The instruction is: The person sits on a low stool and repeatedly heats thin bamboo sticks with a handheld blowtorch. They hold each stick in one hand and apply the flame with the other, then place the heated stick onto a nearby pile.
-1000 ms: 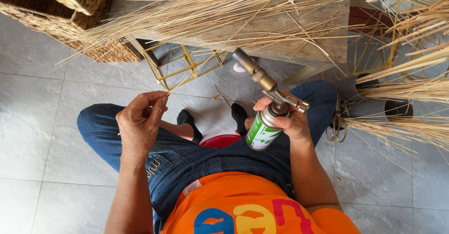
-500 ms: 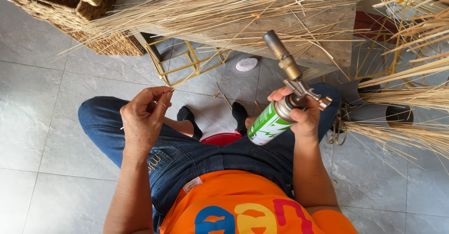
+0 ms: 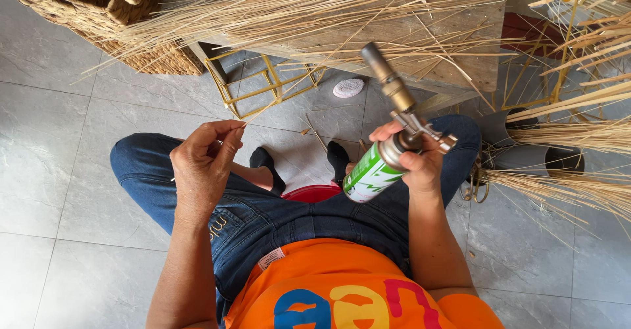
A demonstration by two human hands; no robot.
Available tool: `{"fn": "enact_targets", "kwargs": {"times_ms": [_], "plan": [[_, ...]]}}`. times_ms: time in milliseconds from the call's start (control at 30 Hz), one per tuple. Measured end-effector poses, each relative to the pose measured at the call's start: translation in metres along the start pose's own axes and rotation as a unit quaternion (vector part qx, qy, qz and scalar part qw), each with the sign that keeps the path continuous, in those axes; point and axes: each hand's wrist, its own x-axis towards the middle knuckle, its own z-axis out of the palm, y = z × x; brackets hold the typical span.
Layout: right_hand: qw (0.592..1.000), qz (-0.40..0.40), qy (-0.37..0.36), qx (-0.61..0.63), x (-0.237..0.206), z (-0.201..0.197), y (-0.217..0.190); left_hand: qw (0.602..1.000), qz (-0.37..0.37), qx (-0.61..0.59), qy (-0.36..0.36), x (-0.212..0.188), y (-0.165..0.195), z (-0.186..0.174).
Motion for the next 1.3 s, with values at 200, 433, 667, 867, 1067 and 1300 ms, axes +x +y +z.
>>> {"fn": "enact_targets", "kwargs": {"times_ms": [200, 433, 667, 867, 1067, 1300], "plan": [[0.999, -0.013, 0.045, -0.009, -0.002, -0.007, 0.000, 1.000, -0.002, 0.000, 0.004, -0.001, -0.007, -0.001], [1.000, 0.004, 0.005, 0.001, -0.001, 0.002, -0.012, 1.000, -0.008, -0.004, 0.005, 0.003, 0.008, -0.006], [0.996, 0.070, -0.046, 0.028, -0.008, 0.023, -0.011, 1.000, -0.006, 0.007, 0.019, 0.000, 0.003, -0.003], [0.997, 0.053, -0.034, 0.047, -0.003, 0.017, -0.012, 0.999, 0.003, 0.022, 0.029, 0.000, 0.004, 0.000], [0.999, 0.008, -0.006, 0.034, -0.005, 0.013, -0.003, 0.999, 0.005, 0.016, 0.030, -0.004, -0.006, -0.007], [0.996, 0.077, -0.043, 0.019, -0.013, 0.035, -0.006, 0.999, 0.004, 0.019, 0.030, -0.004, -0.008, -0.009]]}}
